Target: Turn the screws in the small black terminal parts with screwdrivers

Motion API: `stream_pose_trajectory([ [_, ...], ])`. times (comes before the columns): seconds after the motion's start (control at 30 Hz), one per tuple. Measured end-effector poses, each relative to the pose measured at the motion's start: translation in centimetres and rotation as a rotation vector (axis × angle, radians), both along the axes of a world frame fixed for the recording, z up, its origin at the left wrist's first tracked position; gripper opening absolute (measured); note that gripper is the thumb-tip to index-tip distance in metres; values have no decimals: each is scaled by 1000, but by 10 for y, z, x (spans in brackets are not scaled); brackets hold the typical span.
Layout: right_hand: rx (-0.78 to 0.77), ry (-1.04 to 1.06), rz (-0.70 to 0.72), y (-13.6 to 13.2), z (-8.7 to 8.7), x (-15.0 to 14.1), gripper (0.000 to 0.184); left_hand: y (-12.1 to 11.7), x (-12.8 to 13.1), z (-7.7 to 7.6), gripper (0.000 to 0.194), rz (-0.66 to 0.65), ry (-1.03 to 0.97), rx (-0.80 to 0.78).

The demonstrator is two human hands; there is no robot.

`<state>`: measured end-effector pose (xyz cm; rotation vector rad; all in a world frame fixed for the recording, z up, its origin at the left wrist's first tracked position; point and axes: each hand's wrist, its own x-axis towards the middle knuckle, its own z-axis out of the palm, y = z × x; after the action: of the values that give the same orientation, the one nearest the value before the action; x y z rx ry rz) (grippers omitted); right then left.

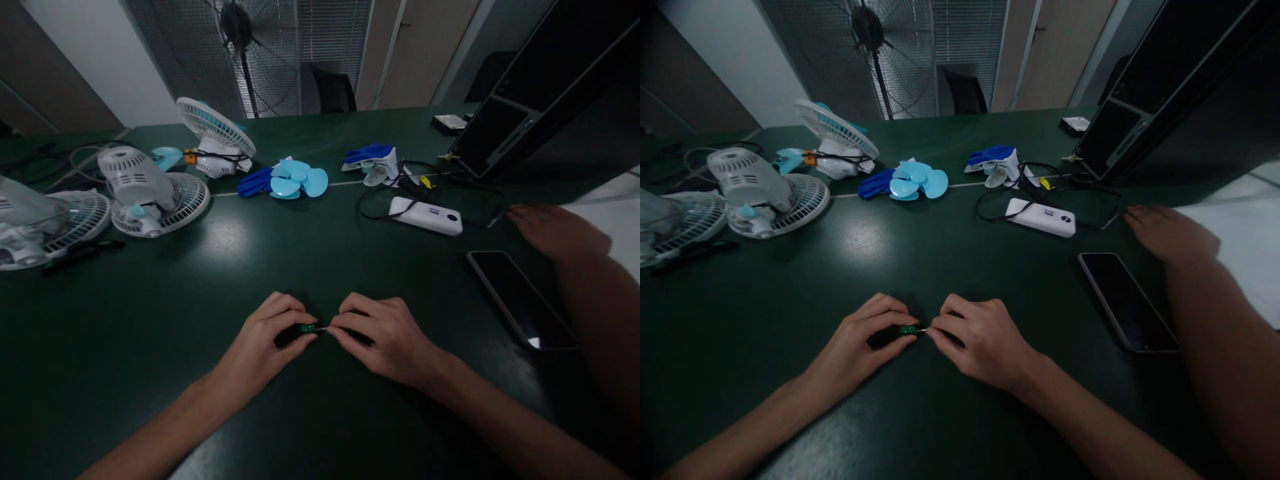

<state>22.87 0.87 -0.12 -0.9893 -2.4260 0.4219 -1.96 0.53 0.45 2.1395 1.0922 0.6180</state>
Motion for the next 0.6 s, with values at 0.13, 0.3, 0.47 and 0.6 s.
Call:
stream_pose_trajectory([
  [0.13, -92, 253, -3, -1, 4, -6, 12, 0, 0, -2, 16, -8, 4, -8],
  [0.3, -134, 354, -21, 0, 4, -8, 10, -1, 0, -2, 17, -17, 19, 10],
  [0.47, -130, 322, -72, 0, 3, -9, 11, -1, 1, -1, 16, -22, 39, 28],
  [0.6, -139, 314, -11, -9, 11, -14, 17, -5, -2, 3, 28, -13, 45, 58],
])
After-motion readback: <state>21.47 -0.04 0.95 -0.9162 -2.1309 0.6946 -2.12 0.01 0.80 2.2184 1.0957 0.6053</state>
